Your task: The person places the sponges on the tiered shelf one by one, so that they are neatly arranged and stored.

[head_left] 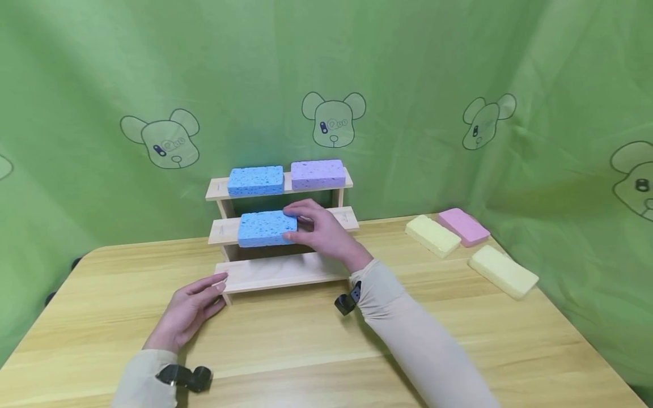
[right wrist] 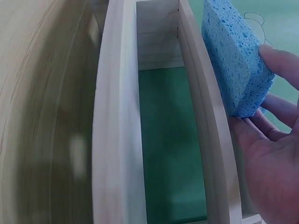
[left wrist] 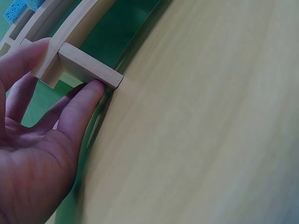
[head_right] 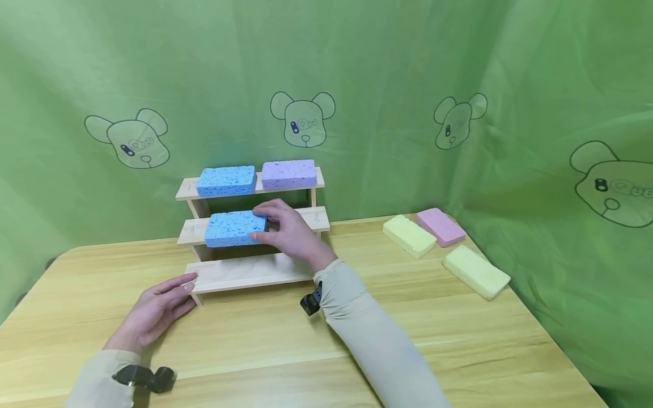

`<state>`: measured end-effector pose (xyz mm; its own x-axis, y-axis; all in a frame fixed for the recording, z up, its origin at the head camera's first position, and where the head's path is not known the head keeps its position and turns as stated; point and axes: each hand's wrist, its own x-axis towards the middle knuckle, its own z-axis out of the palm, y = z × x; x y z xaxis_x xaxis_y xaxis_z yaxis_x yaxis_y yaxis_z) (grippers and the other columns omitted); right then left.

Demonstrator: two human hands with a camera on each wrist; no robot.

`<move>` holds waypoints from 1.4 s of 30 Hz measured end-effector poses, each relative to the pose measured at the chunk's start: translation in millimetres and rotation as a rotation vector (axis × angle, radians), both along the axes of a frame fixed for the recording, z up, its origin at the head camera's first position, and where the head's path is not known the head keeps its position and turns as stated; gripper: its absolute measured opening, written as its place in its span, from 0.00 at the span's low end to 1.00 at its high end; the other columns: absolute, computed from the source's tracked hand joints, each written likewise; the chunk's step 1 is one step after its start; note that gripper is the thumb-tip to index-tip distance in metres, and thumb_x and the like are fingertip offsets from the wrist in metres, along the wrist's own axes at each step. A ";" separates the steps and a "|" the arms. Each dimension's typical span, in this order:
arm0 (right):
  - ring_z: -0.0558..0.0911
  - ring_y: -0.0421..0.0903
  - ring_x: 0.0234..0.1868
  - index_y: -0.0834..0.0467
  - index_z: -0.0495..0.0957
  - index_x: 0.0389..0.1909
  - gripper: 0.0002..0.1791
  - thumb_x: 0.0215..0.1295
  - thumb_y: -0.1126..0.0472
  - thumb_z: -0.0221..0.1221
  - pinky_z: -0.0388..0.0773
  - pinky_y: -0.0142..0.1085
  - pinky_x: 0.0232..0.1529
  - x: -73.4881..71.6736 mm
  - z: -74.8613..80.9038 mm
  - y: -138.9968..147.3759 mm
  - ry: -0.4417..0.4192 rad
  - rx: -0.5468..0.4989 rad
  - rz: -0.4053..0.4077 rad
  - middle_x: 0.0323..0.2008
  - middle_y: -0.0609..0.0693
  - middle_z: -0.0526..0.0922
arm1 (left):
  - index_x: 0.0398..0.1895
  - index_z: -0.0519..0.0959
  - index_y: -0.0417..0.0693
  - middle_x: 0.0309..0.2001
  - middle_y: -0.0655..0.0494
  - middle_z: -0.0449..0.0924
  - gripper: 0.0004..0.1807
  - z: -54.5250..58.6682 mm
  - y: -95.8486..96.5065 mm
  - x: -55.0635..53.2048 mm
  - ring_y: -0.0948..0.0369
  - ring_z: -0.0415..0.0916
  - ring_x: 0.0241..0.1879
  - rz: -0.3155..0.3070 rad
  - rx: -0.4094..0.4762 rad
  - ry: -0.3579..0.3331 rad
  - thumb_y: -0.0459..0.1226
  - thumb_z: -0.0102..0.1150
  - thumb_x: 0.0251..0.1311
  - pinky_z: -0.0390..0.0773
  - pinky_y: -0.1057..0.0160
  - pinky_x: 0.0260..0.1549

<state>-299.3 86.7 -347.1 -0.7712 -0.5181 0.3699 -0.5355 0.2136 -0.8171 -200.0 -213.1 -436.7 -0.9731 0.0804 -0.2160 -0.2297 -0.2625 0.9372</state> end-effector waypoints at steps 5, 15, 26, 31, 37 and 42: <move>0.72 0.47 0.61 0.64 0.74 0.61 0.29 0.60 0.60 0.69 0.66 0.31 0.65 -0.7 -0.7 -6.0 -0.003 0.021 -0.016 0.58 0.51 0.72 | 0.45 0.85 0.53 0.67 0.45 0.63 0.10 0.1 -0.1 0.7 0.61 0.78 0.52 0.001 -0.001 -0.002 0.31 0.61 0.64 0.76 0.58 0.57; 0.71 0.44 0.61 0.58 0.74 0.63 0.31 0.61 0.53 0.69 0.65 0.33 0.66 -5.9 -1.3 -14.9 0.000 0.101 -0.071 0.60 0.46 0.71 | 0.47 0.84 0.52 0.71 0.42 0.57 0.11 0.3 0.5 1.7 0.61 0.78 0.52 0.000 -0.007 -0.009 0.31 0.60 0.65 0.75 0.58 0.58; 0.69 0.46 0.63 0.60 0.72 0.65 0.31 0.63 0.55 0.67 0.65 0.32 0.66 -6.8 3.5 -21.5 -0.008 0.175 -0.084 0.64 0.48 0.69 | 0.45 0.85 0.53 0.70 0.43 0.58 0.10 0.4 0.9 0.1 0.61 0.78 0.53 -0.009 0.009 -0.006 0.31 0.60 0.65 0.75 0.58 0.58; 0.69 0.48 0.64 0.63 0.70 0.66 0.33 0.63 0.53 0.66 0.65 0.36 0.67 -5.1 3.9 -19.0 -0.003 0.193 -0.084 0.67 0.49 0.67 | 0.45 0.85 0.53 0.70 0.43 0.59 0.10 0.0 1.2 0.3 0.61 0.78 0.52 -0.006 0.008 -0.005 0.30 0.60 0.65 0.75 0.58 0.58; 0.71 0.48 0.62 0.63 0.72 0.63 0.31 0.63 0.53 0.66 0.66 0.37 0.66 -0.7 4.1 -6.0 0.045 0.127 -0.103 0.62 0.49 0.70 | 0.44 0.85 0.53 0.70 0.42 0.58 0.11 0.1 2.0 0.7 0.61 0.78 0.52 -0.001 0.005 -0.017 0.30 0.60 0.65 0.75 0.58 0.58; 0.71 0.44 0.62 0.64 0.74 0.60 0.25 0.64 0.58 0.65 0.64 0.32 0.67 6.7 4.9 8.1 0.060 0.071 -0.075 0.59 0.48 0.71 | 0.43 0.85 0.54 0.69 0.45 0.61 0.10 0.0 0.4 0.5 0.61 0.78 0.52 0.004 0.003 -0.013 0.30 0.60 0.65 0.76 0.58 0.57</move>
<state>-292.6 94.8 -342.3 -0.7864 -0.4864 0.3807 -0.5632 0.3115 -0.7654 -199.5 -212.6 -436.7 -0.9705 0.0768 -0.2285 -0.2408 -0.2661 0.9334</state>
